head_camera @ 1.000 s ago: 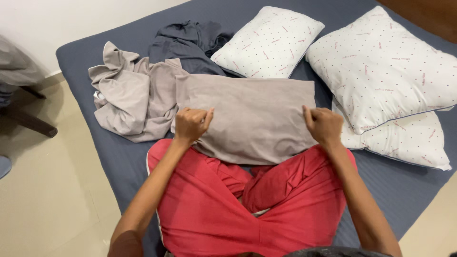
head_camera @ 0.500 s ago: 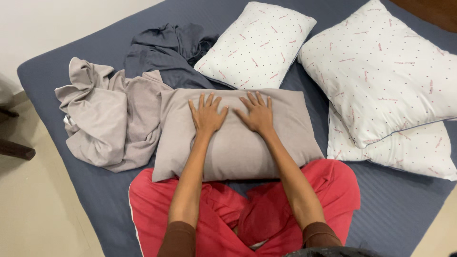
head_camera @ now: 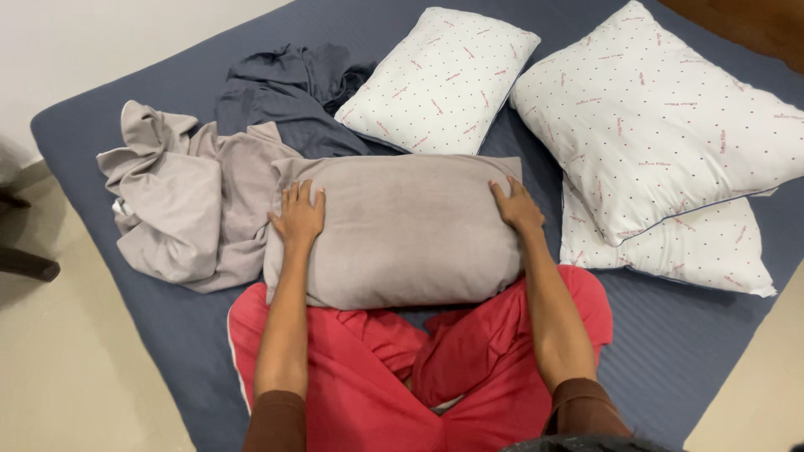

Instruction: The person sits on a bed and places a pillow into a pillowcase. They smooth the pillow, insert it into the case, and adjust the corners to fit properly.

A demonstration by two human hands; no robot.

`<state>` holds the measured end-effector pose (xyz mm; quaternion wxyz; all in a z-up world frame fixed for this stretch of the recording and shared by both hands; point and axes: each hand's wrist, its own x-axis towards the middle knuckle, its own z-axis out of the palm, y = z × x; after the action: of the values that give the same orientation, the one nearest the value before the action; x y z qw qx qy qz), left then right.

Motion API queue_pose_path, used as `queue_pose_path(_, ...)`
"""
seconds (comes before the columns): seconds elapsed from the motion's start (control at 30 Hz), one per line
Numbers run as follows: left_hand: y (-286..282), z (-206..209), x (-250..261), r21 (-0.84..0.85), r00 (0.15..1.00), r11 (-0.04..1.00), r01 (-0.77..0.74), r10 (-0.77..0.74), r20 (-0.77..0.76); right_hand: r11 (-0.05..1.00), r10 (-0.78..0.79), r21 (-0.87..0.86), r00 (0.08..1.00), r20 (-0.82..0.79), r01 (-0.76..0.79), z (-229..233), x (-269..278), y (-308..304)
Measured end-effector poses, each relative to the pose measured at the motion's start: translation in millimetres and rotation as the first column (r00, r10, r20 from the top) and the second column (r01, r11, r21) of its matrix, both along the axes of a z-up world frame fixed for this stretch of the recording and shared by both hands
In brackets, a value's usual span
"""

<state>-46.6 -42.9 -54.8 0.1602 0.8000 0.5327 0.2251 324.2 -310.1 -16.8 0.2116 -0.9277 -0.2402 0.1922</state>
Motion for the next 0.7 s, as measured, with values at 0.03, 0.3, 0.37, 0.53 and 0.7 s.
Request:
queue_pose_path(0.03, -2.8, 5.3, -6.1, -0.028, 0.999, 1.000, -0.006, 0.005, -0.049, 0.999, -0.028, -0.024, 0.999, -0.043, 0.027, 0.0, -3.7, -3.6)
queue_pose_path(0.3, -99.7, 93.2, 13.7, 0.402, 0.983, 0.904, 0.143, -0.178, 0.049, 0.921, 0.312, 0.047, 0.806, 0.502, -0.386, 58.2, -96.0, 11.5)
queue_pose_path(0.37, -131.8, 89.9, 13.5, 0.469, 0.971, 0.862, 0.193, -0.235, 0.032, 0.782, 0.348, 0.250, 0.733, 0.584, -0.571, 97.8, -132.9, 22.8)
queue_pose_path(0.53, -125.6, 101.9, 20.6, 0.235, 0.975, 0.964, 0.127, -0.165, 0.149, 0.510, 0.199, 0.593, 0.756, 0.624, -0.623, 130.9, -213.7, 64.1)
queue_pose_path(0.7, -147.2, 153.4, 1.1, 0.400, 0.938, 0.910, -0.109, -0.040, 0.345, 0.573, 0.689, -0.049, 0.449, 0.570, -0.818, 63.3, -263.7, 88.3)
